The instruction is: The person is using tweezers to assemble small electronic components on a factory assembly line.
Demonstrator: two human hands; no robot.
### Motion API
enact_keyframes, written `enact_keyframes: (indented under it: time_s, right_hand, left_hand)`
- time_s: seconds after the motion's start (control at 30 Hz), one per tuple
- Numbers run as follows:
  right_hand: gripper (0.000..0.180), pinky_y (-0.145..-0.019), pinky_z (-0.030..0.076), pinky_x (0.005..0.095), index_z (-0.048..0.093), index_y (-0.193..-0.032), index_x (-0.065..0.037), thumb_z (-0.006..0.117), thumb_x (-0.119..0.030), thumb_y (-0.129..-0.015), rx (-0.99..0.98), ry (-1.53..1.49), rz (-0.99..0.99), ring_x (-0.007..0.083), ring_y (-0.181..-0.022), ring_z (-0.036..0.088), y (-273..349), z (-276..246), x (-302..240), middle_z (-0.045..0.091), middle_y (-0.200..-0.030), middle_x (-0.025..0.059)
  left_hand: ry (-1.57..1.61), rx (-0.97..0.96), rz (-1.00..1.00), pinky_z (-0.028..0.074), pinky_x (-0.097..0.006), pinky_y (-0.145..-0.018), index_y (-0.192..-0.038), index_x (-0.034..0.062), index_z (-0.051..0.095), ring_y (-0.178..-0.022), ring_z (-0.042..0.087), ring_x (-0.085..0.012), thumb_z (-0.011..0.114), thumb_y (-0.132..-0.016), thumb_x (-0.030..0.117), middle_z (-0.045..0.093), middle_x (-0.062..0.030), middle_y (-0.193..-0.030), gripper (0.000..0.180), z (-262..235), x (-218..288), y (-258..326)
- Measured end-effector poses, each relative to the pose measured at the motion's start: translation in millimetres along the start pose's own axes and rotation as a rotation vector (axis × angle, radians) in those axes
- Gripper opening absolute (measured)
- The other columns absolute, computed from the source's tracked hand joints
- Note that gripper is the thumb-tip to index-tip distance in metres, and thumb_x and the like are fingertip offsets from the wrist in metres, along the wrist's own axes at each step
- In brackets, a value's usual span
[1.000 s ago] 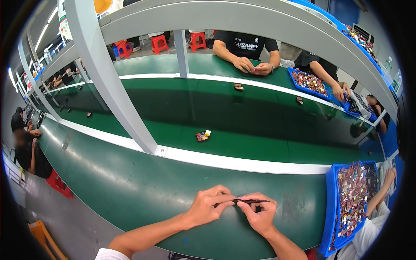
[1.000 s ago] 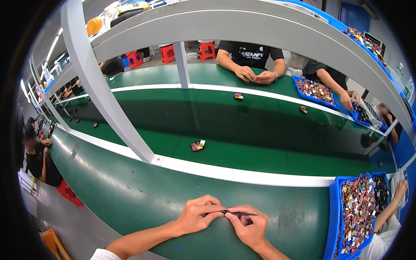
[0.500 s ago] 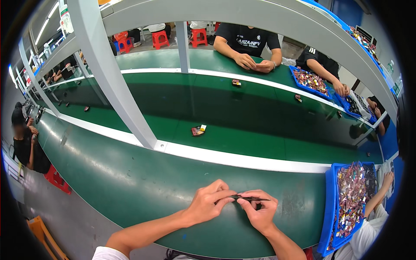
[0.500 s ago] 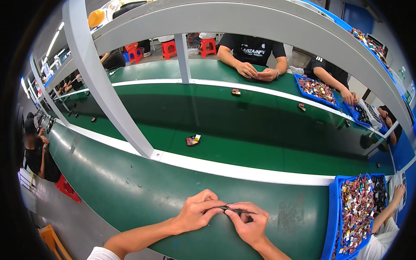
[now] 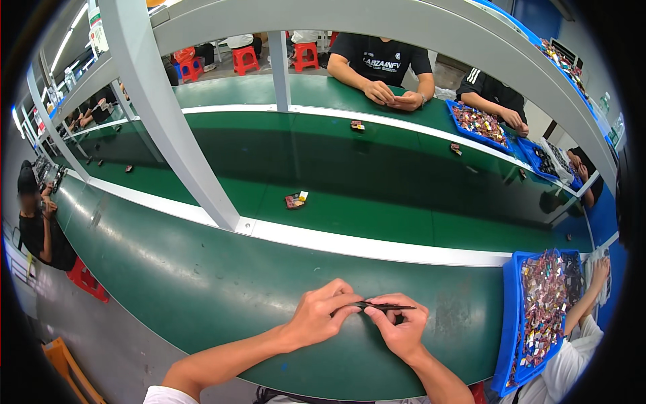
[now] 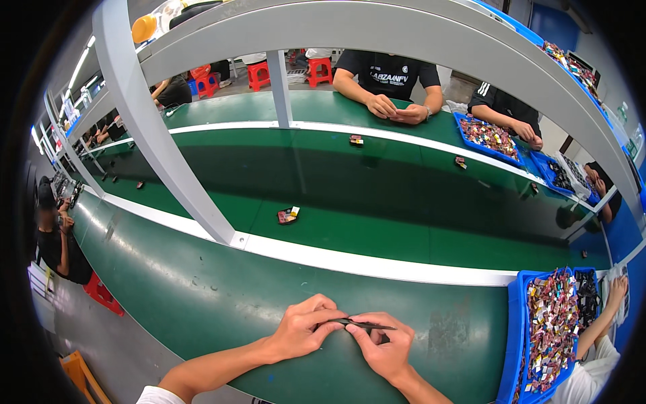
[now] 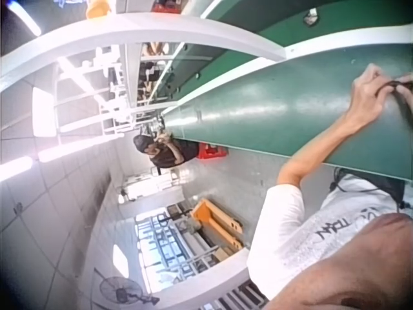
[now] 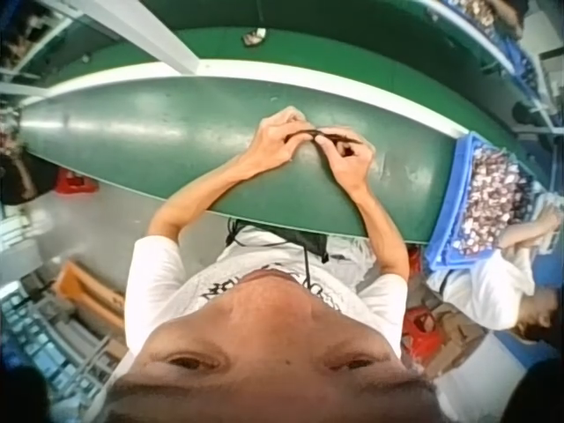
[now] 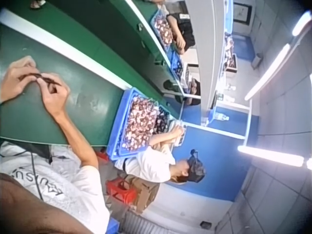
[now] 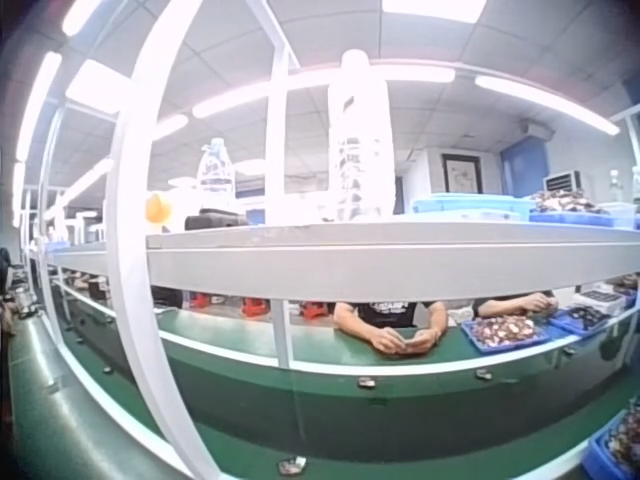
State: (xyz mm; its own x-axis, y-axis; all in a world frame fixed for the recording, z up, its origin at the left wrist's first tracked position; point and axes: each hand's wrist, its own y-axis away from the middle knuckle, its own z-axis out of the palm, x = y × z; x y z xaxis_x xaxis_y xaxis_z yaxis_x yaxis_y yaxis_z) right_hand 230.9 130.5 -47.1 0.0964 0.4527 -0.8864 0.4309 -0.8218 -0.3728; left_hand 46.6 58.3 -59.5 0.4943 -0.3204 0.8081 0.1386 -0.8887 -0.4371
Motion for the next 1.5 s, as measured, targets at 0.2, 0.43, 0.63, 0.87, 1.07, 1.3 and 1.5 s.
enact_keyframes:
  time_s: [0.2, 0.43, 0.63, 0.87, 1.07, 1.3, 1.5]
  right_hand:
    - [0.015, -0.045, 0.030, 0.0193, 0.078, -0.093, 0.000, 0.083, 0.004, -0.079, -0.017, 0.028, 0.028, 0.0002, -0.051, 0.042, -0.7, -0.3, -5.2, 0.073, -0.081, 0.0032]
    - [0.019, -0.042, 0.031, 0.0219, 0.078, -0.096, -0.003, 0.085, 0.000, -0.078, 0.003, 0.089, -0.041, 0.0022, -0.046, 0.042, 0.0, 1.5, -1.8, 0.074, -0.080, 0.0029]
    - [0.019, -0.041, 0.031, 0.0222, 0.078, -0.096, -0.003, 0.085, -0.001, -0.079, -0.012, 0.088, -0.053, 0.0027, -0.045, 0.041, 0.0, 0.7, 0.7, 0.074, -0.079, 0.0032]
    - [0.017, -0.045, 0.030, 0.0209, 0.078, -0.094, 0.000, 0.084, 0.002, -0.078, -0.014, 0.089, -0.014, 0.0017, -0.049, 0.042, -1.2, 0.5, -6.3, 0.070, -0.075, 0.0021]
    - [0.017, -0.045, 0.030, 0.0214, 0.078, -0.094, 0.000, 0.084, 0.002, -0.078, -0.010, 0.089, -0.013, 0.0017, -0.050, 0.042, -1.0, 1.3, -7.1, 0.070, -0.074, 0.0018]
    - [0.018, -0.045, 0.031, 0.0211, 0.078, -0.096, 0.001, 0.085, 0.001, -0.079, -0.012, 0.087, -0.017, 0.0020, -0.050, 0.042, -0.4, 0.4, -3.7, 0.071, -0.076, 0.0029]
    - [0.018, -0.045, 0.030, 0.0209, 0.077, -0.095, 0.001, 0.084, 0.001, -0.079, -0.011, 0.088, -0.025, 0.0018, -0.049, 0.043, -1.2, 0.6, -5.2, 0.072, -0.078, 0.0034]
  left_hand:
    - [0.022, 0.004, 0.012, 0.050, -0.029, -0.057, -0.101, 0.0032, 0.079, -0.070, 0.065, -0.0172, 0.079, -0.082, -0.002, 0.068, -0.0059, -0.092, 0.020, 0.6, -3.9, 0.9]
    - [0.027, 0.007, -0.014, 0.050, -0.029, -0.055, -0.098, 0.0038, 0.080, -0.069, 0.065, -0.0160, 0.080, -0.081, -0.002, 0.069, -0.0052, -0.091, 0.018, 0.5, -4.7, 0.5]
    - [0.019, -0.006, -0.035, 0.050, -0.028, -0.055, -0.098, 0.0040, 0.080, -0.069, 0.065, -0.0155, 0.080, -0.081, -0.002, 0.070, -0.0046, -0.091, 0.018, -0.7, -2.1, 0.3]
    - [0.014, -0.003, -0.017, 0.050, -0.029, -0.054, -0.097, 0.0040, 0.080, -0.069, 0.066, -0.0161, 0.080, -0.082, -0.001, 0.070, -0.0047, -0.090, 0.016, -0.7, -2.1, -0.2]
    - [-0.010, -0.019, 0.003, 0.051, -0.030, -0.054, -0.097, 0.0043, 0.079, -0.067, 0.066, -0.0177, 0.080, -0.082, 0.000, 0.071, -0.0046, -0.089, 0.015, -1.3, -3.5, -0.2]
    - [-0.018, -0.031, -0.004, 0.051, -0.032, -0.055, -0.097, 0.0041, 0.078, -0.067, 0.067, -0.0204, 0.079, -0.082, 0.001, 0.069, -0.0054, -0.089, 0.016, -2.4, -1.8, -1.7]
    - [-0.010, -0.014, -0.007, 0.050, -0.030, -0.053, -0.097, 0.0044, 0.079, -0.066, 0.064, -0.0171, 0.080, -0.082, 0.000, 0.070, -0.0045, -0.089, 0.016, -0.6, -2.7, -0.8]
